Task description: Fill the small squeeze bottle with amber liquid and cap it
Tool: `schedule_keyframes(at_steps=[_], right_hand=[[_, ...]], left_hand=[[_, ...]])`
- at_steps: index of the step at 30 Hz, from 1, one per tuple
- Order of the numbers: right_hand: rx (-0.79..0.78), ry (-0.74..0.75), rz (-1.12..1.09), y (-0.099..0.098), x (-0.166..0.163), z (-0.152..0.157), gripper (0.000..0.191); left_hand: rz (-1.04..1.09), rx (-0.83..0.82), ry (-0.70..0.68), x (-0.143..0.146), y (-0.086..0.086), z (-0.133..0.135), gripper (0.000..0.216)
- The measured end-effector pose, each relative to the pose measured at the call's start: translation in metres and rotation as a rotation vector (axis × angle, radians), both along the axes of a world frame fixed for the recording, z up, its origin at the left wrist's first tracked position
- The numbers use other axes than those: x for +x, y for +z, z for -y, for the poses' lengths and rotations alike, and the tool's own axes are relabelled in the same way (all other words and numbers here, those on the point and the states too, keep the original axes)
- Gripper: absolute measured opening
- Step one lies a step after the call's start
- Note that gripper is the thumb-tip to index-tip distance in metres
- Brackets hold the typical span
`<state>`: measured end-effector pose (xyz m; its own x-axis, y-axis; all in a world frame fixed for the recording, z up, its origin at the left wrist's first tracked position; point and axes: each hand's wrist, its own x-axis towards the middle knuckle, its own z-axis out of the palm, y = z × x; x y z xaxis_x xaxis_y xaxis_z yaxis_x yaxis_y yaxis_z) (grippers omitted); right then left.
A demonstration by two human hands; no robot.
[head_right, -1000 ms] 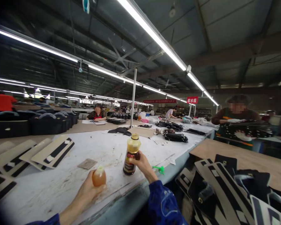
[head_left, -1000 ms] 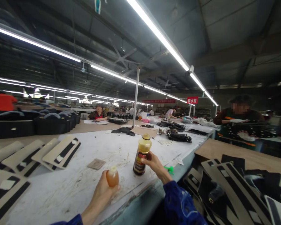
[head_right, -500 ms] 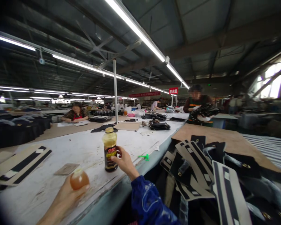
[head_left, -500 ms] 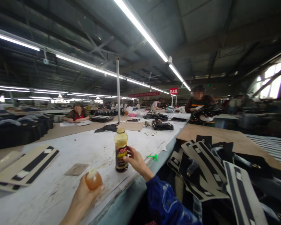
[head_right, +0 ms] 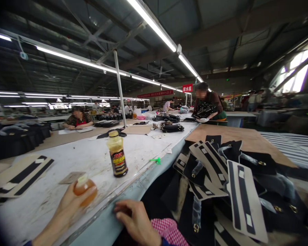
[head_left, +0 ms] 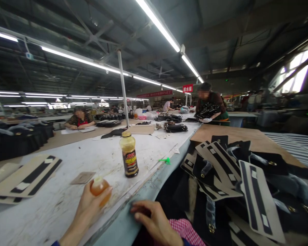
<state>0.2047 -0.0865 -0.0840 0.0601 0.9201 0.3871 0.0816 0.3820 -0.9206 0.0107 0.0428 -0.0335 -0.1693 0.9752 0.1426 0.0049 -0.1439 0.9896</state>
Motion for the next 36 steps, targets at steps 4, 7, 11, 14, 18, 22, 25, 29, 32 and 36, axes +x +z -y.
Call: schedule_keyframes(at_steps=[4,7,11,14,18,22,25,29,32,36], right_hand=[[-0.060,-0.023,-0.046,-0.027,0.004,0.013,0.042],[-0.066,0.006,-0.031,-0.032,0.009,0.015,0.045],[-0.063,0.021,0.020,-0.033,0.014,0.016,0.041],[-0.048,0.048,0.066,-0.038,0.017,0.013,0.039],[-0.048,0.059,0.090,-0.050,0.022,0.008,0.037],[-0.079,0.039,0.021,-0.052,0.026,0.008,0.042],[-0.127,0.020,-0.093,-0.047,0.025,0.010,0.050],[-0.145,0.029,-0.134,-0.043,0.025,0.010,0.059],[-0.117,0.076,-0.112,-0.043,0.026,0.010,0.057],[-0.088,0.092,-0.135,-0.038,0.027,0.012,0.055]], left_hand=[[0.005,-0.021,0.005,-0.004,0.003,0.000,0.074],[0.060,0.075,0.058,-0.010,0.011,-0.002,0.065],[0.153,0.146,0.124,-0.023,0.026,-0.008,0.068],[0.228,0.169,0.205,-0.037,0.040,-0.014,0.063],[0.314,0.187,0.312,-0.060,0.057,-0.022,0.058],[0.344,0.176,0.309,-0.073,0.063,-0.024,0.056],[0.323,0.148,0.247,-0.068,0.061,-0.022,0.050],[0.286,0.139,0.173,-0.056,0.059,-0.018,0.045],[0.274,0.137,0.154,-0.053,0.059,-0.017,0.044],[0.263,0.116,0.150,-0.055,0.057,-0.019,0.043]])
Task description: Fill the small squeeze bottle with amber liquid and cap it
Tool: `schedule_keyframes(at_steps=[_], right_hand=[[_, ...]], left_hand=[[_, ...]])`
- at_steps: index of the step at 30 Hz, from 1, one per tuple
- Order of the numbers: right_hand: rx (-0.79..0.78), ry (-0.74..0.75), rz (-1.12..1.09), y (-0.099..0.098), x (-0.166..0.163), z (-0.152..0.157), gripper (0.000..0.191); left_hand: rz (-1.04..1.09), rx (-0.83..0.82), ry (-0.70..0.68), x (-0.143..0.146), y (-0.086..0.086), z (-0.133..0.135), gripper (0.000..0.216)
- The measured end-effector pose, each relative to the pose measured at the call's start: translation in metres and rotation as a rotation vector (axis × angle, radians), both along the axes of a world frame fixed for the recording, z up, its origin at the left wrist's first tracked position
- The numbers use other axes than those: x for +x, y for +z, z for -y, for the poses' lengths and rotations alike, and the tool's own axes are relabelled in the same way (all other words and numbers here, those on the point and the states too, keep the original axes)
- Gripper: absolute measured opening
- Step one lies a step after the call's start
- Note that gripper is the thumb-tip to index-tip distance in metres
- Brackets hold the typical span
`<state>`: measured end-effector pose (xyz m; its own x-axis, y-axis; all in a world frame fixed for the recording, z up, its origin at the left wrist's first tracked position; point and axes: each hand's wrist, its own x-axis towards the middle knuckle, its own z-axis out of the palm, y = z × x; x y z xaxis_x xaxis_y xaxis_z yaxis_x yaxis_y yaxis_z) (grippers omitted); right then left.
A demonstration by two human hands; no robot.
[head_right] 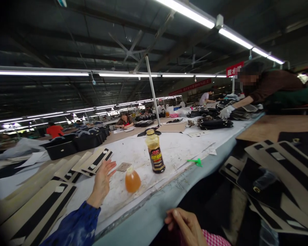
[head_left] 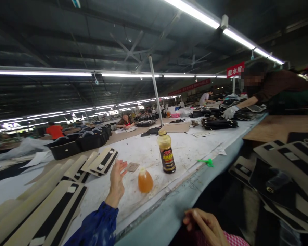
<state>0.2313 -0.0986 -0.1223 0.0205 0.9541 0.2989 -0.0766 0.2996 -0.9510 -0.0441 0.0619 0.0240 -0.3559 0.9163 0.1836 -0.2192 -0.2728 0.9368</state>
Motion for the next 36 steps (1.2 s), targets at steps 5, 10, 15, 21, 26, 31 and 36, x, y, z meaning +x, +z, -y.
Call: schedule_keyframes(at_steps=[5,10,15,21,26,31,36], right_hand=[[0.008,-0.010,-0.031,0.002,-0.005,0.002,0.052],[0.005,-0.097,-0.046,0.010,0.002,-0.004,0.051],[0.069,-0.405,-0.004,0.045,0.050,-0.025,0.055],[0.097,-0.455,0.129,0.065,0.071,-0.057,0.066],[0.155,-0.405,0.292,0.075,0.035,-0.080,0.064],[0.165,-0.631,0.473,0.077,0.044,-0.099,0.063],[0.104,-0.914,0.902,0.073,0.133,-0.116,0.056]], left_hand=[[-0.048,0.023,-0.014,0.000,-0.007,-0.006,0.043],[-0.116,0.056,-0.007,0.006,-0.011,-0.006,0.062],[-0.171,0.099,-0.004,0.011,-0.010,-0.001,0.065],[-0.227,0.122,-0.025,0.011,-0.013,-0.001,0.053],[-0.307,0.081,-0.057,0.008,-0.010,0.002,0.048],[-0.513,-0.045,-0.258,0.009,-0.008,0.012,0.064],[-0.694,-0.130,-0.444,0.006,-0.018,0.014,0.084]])
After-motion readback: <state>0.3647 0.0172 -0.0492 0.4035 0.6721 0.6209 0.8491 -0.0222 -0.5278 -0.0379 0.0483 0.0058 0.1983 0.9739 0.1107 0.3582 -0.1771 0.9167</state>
